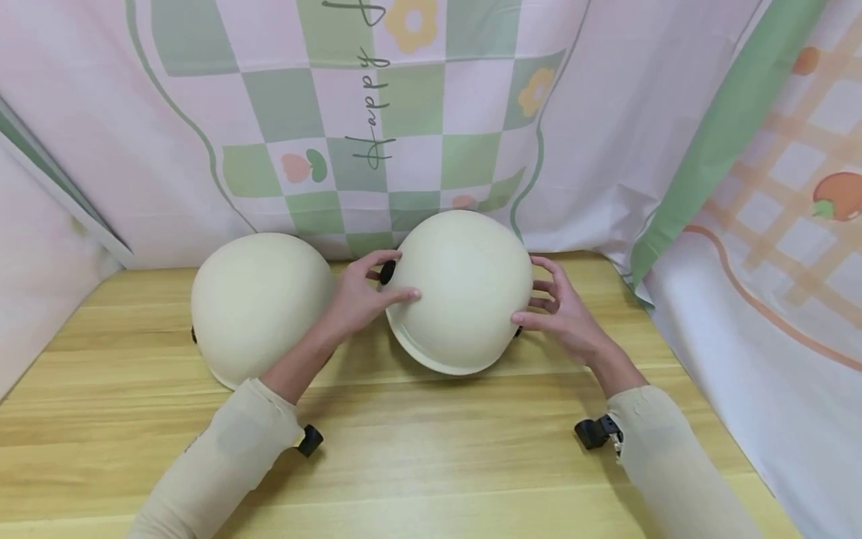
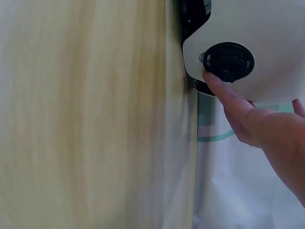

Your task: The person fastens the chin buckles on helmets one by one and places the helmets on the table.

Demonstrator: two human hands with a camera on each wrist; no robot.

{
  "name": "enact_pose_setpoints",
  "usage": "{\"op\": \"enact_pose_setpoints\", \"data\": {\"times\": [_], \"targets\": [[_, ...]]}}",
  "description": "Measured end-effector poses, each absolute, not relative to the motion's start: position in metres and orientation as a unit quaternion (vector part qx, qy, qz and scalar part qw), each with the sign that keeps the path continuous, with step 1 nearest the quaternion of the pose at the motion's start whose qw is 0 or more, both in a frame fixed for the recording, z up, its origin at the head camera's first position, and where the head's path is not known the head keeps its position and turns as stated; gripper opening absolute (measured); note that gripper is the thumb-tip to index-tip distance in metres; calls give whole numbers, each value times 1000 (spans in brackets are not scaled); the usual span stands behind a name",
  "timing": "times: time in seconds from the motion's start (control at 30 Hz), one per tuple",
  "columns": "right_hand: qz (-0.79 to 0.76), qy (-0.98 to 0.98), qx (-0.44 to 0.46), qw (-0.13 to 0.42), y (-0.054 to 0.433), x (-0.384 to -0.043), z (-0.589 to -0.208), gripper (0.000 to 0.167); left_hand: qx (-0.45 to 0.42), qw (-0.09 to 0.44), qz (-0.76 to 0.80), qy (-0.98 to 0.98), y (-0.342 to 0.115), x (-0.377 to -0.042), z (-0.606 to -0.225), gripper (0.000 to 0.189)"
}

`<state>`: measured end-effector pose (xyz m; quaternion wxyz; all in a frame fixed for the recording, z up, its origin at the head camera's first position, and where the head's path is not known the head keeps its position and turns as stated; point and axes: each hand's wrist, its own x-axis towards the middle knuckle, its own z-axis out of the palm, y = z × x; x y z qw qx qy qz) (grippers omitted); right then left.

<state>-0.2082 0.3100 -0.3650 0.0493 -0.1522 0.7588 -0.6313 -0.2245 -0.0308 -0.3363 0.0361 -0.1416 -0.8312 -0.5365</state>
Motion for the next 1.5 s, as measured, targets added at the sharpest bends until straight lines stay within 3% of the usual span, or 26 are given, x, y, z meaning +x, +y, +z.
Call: {"op": "enact_pose_setpoints", "data": {"times": [0.57,1.0,1.17,1.37,1.5], "targets": [[-694,700,-143,87,296,-210,-369,93,-130,92,-578,-800,-31,-225,-323,55],[-698,687,-159,123,302,-205,-364,85,-150,121,-687,-701,-26,-221,-310,48],[-689,700,-170,84,301,-207,-358,89,-156,126,-688,-697,-23,-222,-309,47],[-738,643,-203,-2,293,-217,-349,63,-169,126,-698,-684,-21,-223,-309,48],[-746,632,-209,-33,287,-220,-346,60,-182,116,-707,-674,-19,-223,-308,49]]}}
